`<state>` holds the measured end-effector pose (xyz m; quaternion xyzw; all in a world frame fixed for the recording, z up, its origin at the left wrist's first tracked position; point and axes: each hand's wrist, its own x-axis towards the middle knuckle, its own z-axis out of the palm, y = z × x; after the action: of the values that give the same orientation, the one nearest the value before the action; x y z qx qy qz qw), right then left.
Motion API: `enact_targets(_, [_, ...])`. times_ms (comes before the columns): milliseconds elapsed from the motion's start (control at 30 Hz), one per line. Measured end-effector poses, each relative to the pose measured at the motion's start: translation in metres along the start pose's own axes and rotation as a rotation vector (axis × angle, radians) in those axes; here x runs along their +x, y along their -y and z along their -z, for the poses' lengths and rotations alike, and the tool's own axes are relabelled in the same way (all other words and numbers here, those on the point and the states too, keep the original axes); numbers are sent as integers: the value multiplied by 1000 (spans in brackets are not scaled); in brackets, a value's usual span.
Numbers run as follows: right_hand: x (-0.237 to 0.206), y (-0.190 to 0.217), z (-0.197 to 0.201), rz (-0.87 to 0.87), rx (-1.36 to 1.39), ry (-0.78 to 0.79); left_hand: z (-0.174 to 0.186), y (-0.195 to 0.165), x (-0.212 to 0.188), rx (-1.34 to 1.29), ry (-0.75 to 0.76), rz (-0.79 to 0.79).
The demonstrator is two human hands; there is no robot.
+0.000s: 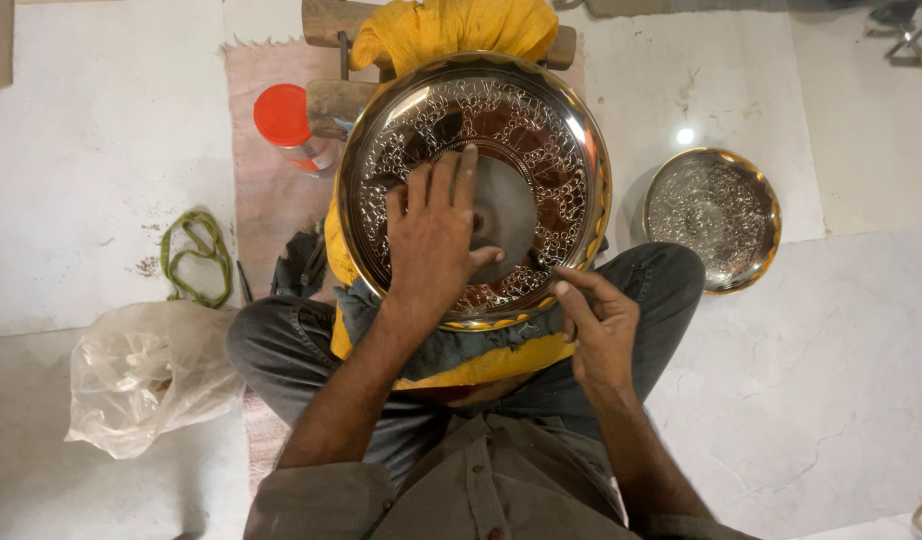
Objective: The person is engraving a decorative pattern on a large metal plate. They use a hammer and chisel to create the design, then switch to a grinding wheel to smooth and refine the surface. The person works methodically, focusing on different sections of the plate.
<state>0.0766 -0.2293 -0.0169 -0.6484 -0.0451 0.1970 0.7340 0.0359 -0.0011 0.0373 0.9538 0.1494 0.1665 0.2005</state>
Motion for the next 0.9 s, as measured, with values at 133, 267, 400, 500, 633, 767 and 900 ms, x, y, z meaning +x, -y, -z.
enact_targets(133, [6,-15,11,-184,353,128,6,3,15,-24,36,73])
enact_targets(267, [12,-25,20,-266,486,212,5,10,19,-57,72,113])
enact_targets(400, [14,-29,21,-323,533,226,-1,9,5,-133,-57,32])
enact_targets(500, [13,-30,22,-319,495,223,-2,10,-8,-84,-190,78])
enact_targets(633, [10,-29,18,-243,449,262,-2,8,-25,-44,-224,246])
enact_targets(767, [6,-25,0,-153,224,215,-6,5,-34,-75,-219,284])
enact_targets(900, [0,-20,-21,-81,26,180,-12,7,-33,-241,-38,402])
